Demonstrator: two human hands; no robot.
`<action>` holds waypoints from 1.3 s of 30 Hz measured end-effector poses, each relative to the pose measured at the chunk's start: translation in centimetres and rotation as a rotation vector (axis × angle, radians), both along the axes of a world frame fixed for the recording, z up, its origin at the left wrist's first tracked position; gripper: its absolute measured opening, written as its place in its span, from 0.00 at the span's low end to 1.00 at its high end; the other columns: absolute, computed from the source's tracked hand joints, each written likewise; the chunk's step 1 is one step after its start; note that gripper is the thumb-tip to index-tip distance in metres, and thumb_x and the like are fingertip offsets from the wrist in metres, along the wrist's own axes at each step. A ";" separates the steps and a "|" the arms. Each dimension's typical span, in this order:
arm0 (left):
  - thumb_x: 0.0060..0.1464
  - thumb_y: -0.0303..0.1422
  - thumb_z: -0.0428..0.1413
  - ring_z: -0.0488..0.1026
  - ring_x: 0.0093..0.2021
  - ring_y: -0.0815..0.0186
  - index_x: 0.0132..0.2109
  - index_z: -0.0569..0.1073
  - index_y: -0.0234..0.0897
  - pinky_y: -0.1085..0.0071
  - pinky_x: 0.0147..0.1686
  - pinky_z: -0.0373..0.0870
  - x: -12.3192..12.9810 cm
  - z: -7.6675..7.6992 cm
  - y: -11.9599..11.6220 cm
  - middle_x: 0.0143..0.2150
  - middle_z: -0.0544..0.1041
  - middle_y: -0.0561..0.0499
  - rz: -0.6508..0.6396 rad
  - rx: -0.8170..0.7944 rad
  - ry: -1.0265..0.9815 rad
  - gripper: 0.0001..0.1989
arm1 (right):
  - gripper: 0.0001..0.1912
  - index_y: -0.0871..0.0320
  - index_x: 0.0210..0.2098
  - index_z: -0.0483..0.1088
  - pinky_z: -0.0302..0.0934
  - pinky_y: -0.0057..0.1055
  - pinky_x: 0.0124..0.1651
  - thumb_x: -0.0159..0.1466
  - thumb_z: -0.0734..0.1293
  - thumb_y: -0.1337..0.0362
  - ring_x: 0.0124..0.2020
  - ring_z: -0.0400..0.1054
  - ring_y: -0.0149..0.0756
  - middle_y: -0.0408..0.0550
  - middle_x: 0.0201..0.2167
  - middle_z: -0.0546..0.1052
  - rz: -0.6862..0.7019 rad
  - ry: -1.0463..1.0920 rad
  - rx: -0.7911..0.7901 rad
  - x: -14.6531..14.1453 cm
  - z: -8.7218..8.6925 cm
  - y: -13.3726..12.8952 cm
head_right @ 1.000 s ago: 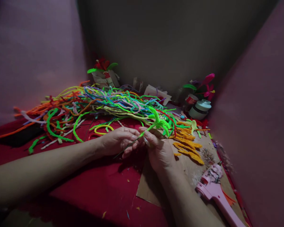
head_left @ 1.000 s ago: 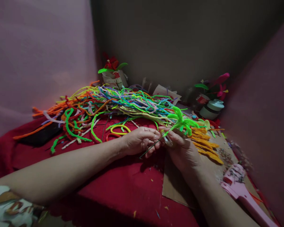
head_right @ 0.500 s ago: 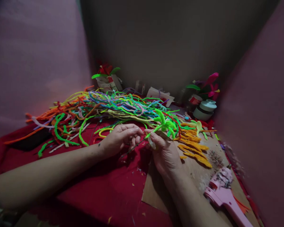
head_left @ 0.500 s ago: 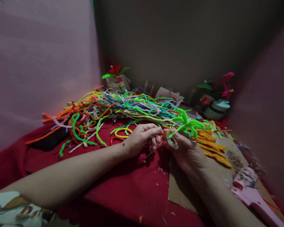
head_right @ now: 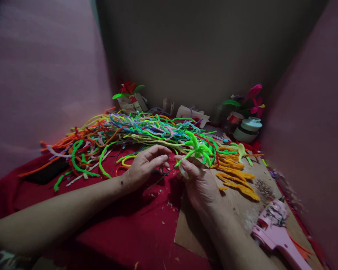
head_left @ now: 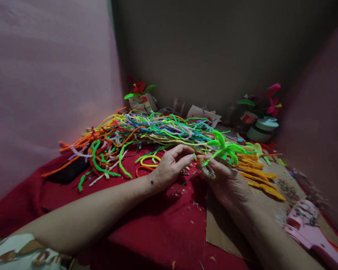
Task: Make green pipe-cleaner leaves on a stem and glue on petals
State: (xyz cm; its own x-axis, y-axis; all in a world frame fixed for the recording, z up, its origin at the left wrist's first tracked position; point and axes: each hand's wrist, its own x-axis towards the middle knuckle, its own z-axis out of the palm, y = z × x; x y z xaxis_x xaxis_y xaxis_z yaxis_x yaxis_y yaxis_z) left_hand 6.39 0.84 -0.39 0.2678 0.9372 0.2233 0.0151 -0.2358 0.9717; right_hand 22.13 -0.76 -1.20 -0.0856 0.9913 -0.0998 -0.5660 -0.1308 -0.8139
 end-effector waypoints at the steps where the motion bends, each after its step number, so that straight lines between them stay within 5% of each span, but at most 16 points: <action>1: 0.53 0.35 0.54 0.70 0.32 0.70 0.41 0.70 0.35 0.74 0.31 0.68 0.0 0.0 0.0 0.34 0.72 0.51 0.005 0.015 -0.011 0.11 | 0.07 0.57 0.27 0.76 0.64 0.29 0.29 0.47 0.72 0.65 0.31 0.67 0.34 0.46 0.31 0.77 -0.003 0.002 -0.001 0.0 0.0 0.0; 21: 0.55 0.38 0.52 0.71 0.33 0.68 0.41 0.71 0.32 0.72 0.33 0.69 -0.1 0.1 0.5 0.33 0.74 0.49 -0.039 -0.040 -0.083 0.13 | 0.08 0.58 0.28 0.76 0.59 0.28 0.28 0.47 0.72 0.65 0.30 0.66 0.34 0.47 0.30 0.77 0.012 -0.004 0.029 -0.3 0.2 -0.3; 31: 0.51 0.42 0.55 0.71 0.30 0.68 0.38 0.72 0.32 0.75 0.26 0.68 0.0 0.0 0.7 0.30 0.73 0.49 -0.029 -0.204 -0.236 0.16 | 0.04 0.56 0.26 0.75 0.56 0.26 0.24 0.48 0.72 0.67 0.28 0.63 0.31 0.44 0.28 0.75 -0.129 -0.028 0.106 -0.5 -0.2 -0.2; 39: 0.51 0.34 0.54 0.71 0.27 0.70 0.38 0.71 0.31 0.76 0.23 0.68 -0.1 -0.3 1.3 0.31 0.73 0.49 -0.034 -0.269 -0.250 0.10 | 0.08 0.57 0.27 0.75 0.60 0.27 0.23 0.46 0.73 0.65 0.26 0.65 0.32 0.45 0.30 0.77 -0.134 0.033 -0.064 -0.4 -0.1 0.0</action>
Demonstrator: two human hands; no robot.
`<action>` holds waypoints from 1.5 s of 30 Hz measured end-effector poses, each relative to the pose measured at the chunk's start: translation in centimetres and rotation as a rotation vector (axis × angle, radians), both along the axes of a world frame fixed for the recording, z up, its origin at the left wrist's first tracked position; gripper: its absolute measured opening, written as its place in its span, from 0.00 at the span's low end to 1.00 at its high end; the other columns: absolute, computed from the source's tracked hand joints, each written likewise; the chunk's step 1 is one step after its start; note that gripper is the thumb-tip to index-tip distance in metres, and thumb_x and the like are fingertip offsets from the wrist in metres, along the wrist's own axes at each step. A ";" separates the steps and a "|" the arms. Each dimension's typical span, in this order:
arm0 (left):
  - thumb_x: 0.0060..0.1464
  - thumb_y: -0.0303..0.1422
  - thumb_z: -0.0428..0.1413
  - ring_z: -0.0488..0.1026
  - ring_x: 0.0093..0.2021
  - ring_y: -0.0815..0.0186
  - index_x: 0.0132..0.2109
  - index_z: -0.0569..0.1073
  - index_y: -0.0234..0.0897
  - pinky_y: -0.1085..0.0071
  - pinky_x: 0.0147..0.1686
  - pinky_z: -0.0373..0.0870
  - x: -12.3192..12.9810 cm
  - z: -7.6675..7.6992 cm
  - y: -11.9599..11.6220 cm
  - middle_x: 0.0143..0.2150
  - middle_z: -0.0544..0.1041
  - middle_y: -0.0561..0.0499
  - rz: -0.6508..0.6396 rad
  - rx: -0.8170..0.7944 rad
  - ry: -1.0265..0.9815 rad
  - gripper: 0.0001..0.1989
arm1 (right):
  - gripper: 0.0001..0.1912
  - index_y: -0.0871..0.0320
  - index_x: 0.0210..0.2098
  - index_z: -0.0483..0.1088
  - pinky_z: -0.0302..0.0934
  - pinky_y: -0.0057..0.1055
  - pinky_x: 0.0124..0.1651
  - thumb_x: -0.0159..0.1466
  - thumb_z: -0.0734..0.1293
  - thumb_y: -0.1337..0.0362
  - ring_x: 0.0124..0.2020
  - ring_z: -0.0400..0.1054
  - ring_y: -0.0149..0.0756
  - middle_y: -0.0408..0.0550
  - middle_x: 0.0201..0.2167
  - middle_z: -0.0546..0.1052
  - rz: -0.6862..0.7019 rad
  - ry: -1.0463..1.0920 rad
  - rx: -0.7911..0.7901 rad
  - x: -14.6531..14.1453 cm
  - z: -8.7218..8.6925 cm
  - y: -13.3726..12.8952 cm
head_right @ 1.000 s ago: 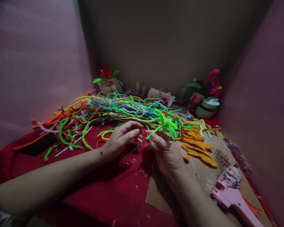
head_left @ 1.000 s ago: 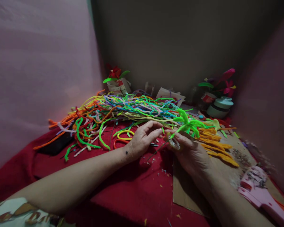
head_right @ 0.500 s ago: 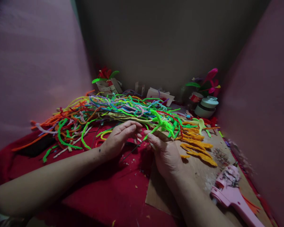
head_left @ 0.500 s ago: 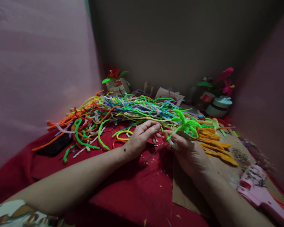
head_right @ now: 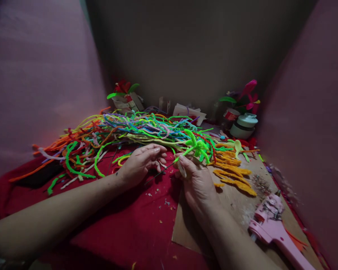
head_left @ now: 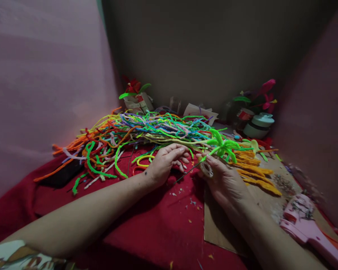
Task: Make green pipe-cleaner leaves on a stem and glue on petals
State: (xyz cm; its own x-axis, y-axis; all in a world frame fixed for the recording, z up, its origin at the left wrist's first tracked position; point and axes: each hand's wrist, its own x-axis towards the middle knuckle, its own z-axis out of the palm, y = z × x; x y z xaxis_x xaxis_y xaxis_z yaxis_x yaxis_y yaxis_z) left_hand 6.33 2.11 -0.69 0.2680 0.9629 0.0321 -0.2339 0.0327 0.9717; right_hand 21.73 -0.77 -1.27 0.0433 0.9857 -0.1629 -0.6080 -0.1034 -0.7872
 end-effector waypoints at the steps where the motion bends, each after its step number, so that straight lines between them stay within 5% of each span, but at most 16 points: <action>1: 0.50 0.33 0.55 0.71 0.27 0.71 0.38 0.71 0.31 0.76 0.22 0.68 0.0 0.0 0.0 0.31 0.73 0.49 0.012 -0.007 0.007 0.10 | 0.09 0.58 0.28 0.75 0.61 0.27 0.22 0.46 0.73 0.65 0.26 0.66 0.32 0.46 0.30 0.77 0.004 0.006 -0.014 0.0 -0.1 0.0; 7: 0.41 0.21 0.55 0.71 0.27 0.72 0.36 0.72 0.32 0.76 0.25 0.69 -0.1 0.3 -0.4 0.31 0.74 0.51 0.062 0.017 0.046 0.12 | 0.09 0.58 0.30 0.75 0.60 0.26 0.22 0.48 0.73 0.65 0.25 0.67 0.32 0.46 0.30 0.78 0.021 0.025 -0.016 0.1 -0.3 0.1; 15: 0.48 0.35 0.56 0.70 0.28 0.69 0.38 0.72 0.32 0.74 0.25 0.67 -0.1 0.1 -0.2 0.28 0.74 0.50 -0.011 0.032 0.030 0.11 | 0.10 0.58 0.30 0.75 0.59 0.28 0.24 0.47 0.73 0.65 0.27 0.67 0.33 0.46 0.30 0.78 0.050 0.017 -0.004 0.1 -0.3 0.1; 22: 0.37 0.18 0.48 0.66 0.25 0.74 0.34 0.72 0.33 0.77 0.28 0.64 0.0 0.2 -0.3 0.26 0.69 0.55 0.104 0.116 0.085 0.16 | 0.08 0.58 0.29 0.74 0.58 0.27 0.24 0.48 0.73 0.65 0.26 0.66 0.32 0.46 0.29 0.78 0.056 0.014 0.029 0.0 -0.4 0.1; 31: 0.30 0.18 0.45 0.49 0.16 0.78 0.29 0.68 0.33 0.78 0.20 0.46 0.4 1.4 -1.7 0.15 0.58 0.61 0.088 -0.015 0.012 0.15 | 0.09 0.59 0.28 0.74 0.58 0.26 0.23 0.46 0.73 0.66 0.25 0.66 0.31 0.46 0.28 0.77 0.045 0.019 0.037 -0.1 -0.1 -0.1; 45: 0.34 0.19 0.49 0.53 0.18 0.77 0.33 0.66 0.33 0.77 0.21 0.47 0.5 1.0 -1.3 0.18 0.61 0.61 0.063 -0.008 0.056 0.14 | 0.08 0.58 0.27 0.75 0.59 0.26 0.22 0.45 0.73 0.65 0.25 0.65 0.31 0.45 0.28 0.77 0.050 0.000 0.025 -0.1 0.0 -0.1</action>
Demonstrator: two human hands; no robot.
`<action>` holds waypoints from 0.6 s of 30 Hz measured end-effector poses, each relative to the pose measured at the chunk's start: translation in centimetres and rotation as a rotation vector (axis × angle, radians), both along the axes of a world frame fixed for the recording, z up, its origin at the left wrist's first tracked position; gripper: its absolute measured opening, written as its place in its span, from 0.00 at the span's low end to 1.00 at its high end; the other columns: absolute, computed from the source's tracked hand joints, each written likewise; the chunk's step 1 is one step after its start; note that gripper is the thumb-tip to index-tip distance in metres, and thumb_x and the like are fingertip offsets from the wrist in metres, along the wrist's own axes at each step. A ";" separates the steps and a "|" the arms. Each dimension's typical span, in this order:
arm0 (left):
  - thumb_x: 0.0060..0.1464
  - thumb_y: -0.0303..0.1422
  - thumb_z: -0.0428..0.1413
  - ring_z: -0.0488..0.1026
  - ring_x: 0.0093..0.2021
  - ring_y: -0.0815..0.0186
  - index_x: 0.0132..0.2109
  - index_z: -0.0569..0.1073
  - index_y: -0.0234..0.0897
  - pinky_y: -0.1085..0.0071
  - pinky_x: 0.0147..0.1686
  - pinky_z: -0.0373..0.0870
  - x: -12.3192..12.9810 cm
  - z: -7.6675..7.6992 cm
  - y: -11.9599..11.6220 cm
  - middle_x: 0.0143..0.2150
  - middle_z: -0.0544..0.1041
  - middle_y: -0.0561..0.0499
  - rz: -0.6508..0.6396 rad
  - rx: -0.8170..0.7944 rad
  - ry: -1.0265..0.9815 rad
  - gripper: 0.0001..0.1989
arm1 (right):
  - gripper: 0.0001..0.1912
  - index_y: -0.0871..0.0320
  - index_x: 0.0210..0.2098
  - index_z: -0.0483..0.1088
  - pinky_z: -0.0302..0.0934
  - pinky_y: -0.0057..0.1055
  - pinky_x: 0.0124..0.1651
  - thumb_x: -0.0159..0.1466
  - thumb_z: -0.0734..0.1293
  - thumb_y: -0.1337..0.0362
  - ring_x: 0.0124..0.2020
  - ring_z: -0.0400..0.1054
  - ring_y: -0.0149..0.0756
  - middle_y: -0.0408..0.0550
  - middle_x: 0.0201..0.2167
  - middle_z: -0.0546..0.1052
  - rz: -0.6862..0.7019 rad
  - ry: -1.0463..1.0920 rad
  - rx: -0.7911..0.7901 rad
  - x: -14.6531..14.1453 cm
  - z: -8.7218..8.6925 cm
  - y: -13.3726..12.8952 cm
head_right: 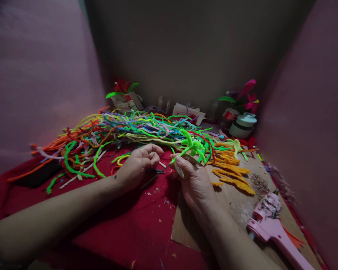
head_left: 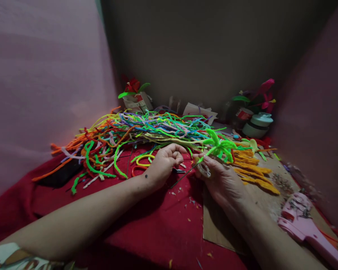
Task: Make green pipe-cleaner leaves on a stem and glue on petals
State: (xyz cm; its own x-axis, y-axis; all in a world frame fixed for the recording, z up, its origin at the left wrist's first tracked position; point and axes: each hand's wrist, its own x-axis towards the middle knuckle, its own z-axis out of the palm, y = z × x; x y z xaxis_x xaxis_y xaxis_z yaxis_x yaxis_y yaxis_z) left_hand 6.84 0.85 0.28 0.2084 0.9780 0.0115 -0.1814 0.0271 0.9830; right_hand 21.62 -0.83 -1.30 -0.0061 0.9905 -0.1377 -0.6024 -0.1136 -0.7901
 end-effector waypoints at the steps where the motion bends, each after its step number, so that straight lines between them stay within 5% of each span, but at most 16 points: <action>1: 0.33 0.19 0.48 0.52 0.18 0.77 0.32 0.66 0.33 0.77 0.21 0.47 0.0 0.0 0.0 0.17 0.60 0.61 0.005 -0.014 -0.011 0.14 | 0.08 0.58 0.27 0.75 0.59 0.26 0.22 0.45 0.73 0.65 0.25 0.65 0.31 0.46 0.28 0.77 -0.002 -0.002 0.005 0.0 0.0 0.0; 7: 0.31 0.17 0.45 0.51 0.17 0.77 0.33 0.67 0.33 0.77 0.20 0.48 -0.1 -0.1 -0.3 0.16 0.60 0.61 -0.021 -0.021 -0.068 0.17 | 0.09 0.59 0.28 0.75 0.59 0.25 0.22 0.45 0.74 0.65 0.25 0.65 0.31 0.46 0.29 0.77 0.004 0.001 0.013 0.0 -0.3 0.0; 11: 0.36 0.18 0.50 0.62 0.23 0.75 0.37 0.68 0.34 0.77 0.27 0.58 -0.3 -0.5 0.3 0.23 0.68 0.57 -0.087 0.037 -0.097 0.17 | 0.09 0.59 0.28 0.75 0.59 0.25 0.22 0.46 0.73 0.65 0.25 0.65 0.31 0.46 0.28 0.77 0.015 0.004 0.006 0.0 -0.2 0.1; 18: 0.47 0.31 0.59 0.68 0.30 0.72 0.41 0.68 0.34 0.74 0.31 0.63 -0.5 -1.1 1.2 0.31 0.72 0.53 -0.054 0.051 -0.069 0.13 | 0.08 0.59 0.27 0.74 0.58 0.25 0.23 0.46 0.73 0.65 0.26 0.65 0.31 0.46 0.28 0.77 0.019 0.013 0.012 0.1 -0.3 0.1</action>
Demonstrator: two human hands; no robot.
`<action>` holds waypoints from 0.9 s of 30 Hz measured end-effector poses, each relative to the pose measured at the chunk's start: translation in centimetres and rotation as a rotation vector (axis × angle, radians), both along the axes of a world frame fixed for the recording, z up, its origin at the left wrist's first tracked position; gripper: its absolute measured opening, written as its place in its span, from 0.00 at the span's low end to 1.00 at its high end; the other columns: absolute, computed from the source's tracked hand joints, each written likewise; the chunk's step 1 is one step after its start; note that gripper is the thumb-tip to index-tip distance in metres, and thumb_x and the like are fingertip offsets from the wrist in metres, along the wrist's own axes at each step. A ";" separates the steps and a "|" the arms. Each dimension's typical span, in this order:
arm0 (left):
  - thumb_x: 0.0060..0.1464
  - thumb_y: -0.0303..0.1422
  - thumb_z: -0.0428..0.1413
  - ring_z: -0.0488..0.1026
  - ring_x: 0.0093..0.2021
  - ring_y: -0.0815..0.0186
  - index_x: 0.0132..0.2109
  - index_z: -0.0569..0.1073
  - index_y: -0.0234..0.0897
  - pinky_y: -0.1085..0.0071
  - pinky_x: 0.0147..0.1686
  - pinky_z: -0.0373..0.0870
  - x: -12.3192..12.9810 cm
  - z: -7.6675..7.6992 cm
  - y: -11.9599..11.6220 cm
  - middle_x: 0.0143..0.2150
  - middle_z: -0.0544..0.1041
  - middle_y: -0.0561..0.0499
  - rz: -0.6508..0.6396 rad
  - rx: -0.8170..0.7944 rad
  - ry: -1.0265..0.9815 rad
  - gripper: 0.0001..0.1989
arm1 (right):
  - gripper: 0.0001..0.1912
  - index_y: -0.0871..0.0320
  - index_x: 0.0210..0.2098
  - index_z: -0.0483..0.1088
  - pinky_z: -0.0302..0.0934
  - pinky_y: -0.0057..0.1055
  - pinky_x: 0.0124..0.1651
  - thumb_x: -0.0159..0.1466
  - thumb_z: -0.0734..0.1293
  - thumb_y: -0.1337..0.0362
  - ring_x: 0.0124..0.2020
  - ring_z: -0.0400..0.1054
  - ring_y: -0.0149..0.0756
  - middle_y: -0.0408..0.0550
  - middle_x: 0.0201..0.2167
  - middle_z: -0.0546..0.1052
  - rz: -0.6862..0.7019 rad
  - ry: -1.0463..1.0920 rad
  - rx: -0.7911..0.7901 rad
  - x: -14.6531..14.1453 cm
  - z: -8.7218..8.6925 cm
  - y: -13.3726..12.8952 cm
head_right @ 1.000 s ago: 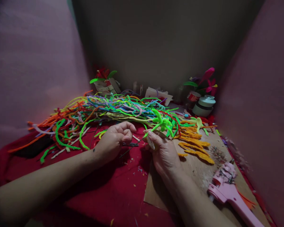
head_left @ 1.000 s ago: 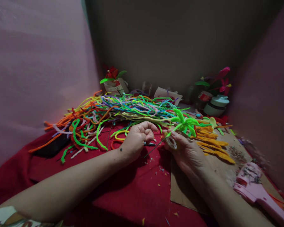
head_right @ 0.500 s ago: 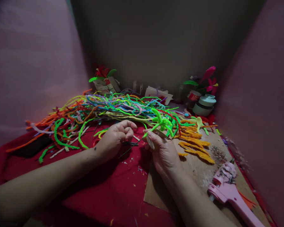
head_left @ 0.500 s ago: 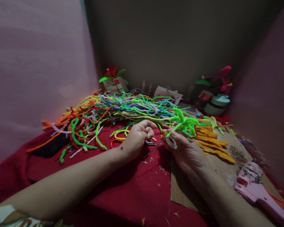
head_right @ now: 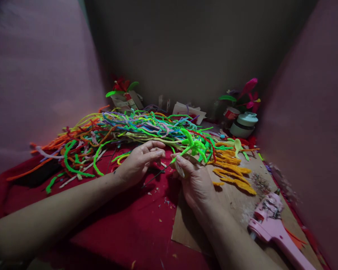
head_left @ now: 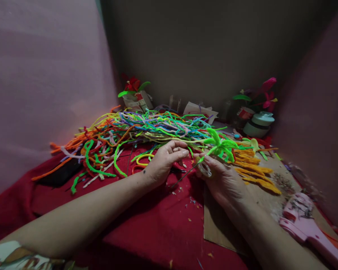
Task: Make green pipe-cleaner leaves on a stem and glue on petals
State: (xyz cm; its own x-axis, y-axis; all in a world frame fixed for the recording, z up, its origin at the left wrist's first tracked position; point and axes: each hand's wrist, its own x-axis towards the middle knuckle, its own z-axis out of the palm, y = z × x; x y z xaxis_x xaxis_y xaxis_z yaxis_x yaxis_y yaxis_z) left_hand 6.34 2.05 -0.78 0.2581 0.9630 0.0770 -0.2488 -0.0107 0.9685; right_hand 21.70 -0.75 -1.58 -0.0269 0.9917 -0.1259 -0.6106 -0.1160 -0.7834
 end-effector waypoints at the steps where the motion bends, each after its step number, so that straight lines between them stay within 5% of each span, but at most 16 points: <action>1: 0.48 0.32 0.59 0.68 0.30 0.73 0.41 0.68 0.34 0.74 0.32 0.63 0.0 0.0 0.0 0.31 0.72 0.53 0.014 0.005 0.008 0.13 | 0.08 0.59 0.27 0.74 0.58 0.25 0.23 0.46 0.73 0.66 0.25 0.64 0.31 0.46 0.28 0.77 -0.001 -0.001 0.008 0.0 0.0 0.0; 10: 0.54 0.40 0.54 0.67 0.34 0.70 0.42 0.68 0.35 0.73 0.35 0.63 0.1 0.4 -0.6 0.34 0.72 0.52 0.056 0.160 0.091 0.13 | 0.08 0.59 0.28 0.75 0.57 0.26 0.23 0.47 0.73 0.65 0.24 0.63 0.30 0.45 0.27 0.76 0.006 -0.011 0.040 -0.1 0.1 -0.1; 16: 0.49 0.26 0.53 0.68 0.35 0.70 0.41 0.68 0.34 0.74 0.36 0.63 0.3 0.5 -0.6 0.34 0.72 0.52 0.087 0.116 0.098 0.10 | 0.08 0.58 0.28 0.75 0.57 0.27 0.23 0.47 0.73 0.65 0.26 0.64 0.31 0.44 0.27 0.76 0.009 -0.008 0.028 -0.1 0.1 -0.1; 23: 0.54 0.41 0.53 0.69 0.36 0.68 0.42 0.69 0.35 0.72 0.36 0.64 0.1 0.5 -0.6 0.36 0.73 0.50 0.072 0.173 0.163 0.14 | 0.07 0.58 0.28 0.74 0.56 0.28 0.23 0.47 0.73 0.66 0.25 0.65 0.31 0.44 0.27 0.77 0.003 -0.009 0.009 -0.1 0.2 -0.2; 27: 0.55 0.32 0.50 0.68 0.35 0.69 0.34 0.72 0.33 0.71 0.41 0.63 -0.1 0.6 -0.7 0.33 0.73 0.51 0.118 0.231 0.292 0.08 | 0.08 0.57 0.28 0.74 0.56 0.27 0.23 0.47 0.73 0.66 0.26 0.65 0.32 0.44 0.28 0.76 0.000 -0.011 0.017 -0.1 0.1 -0.1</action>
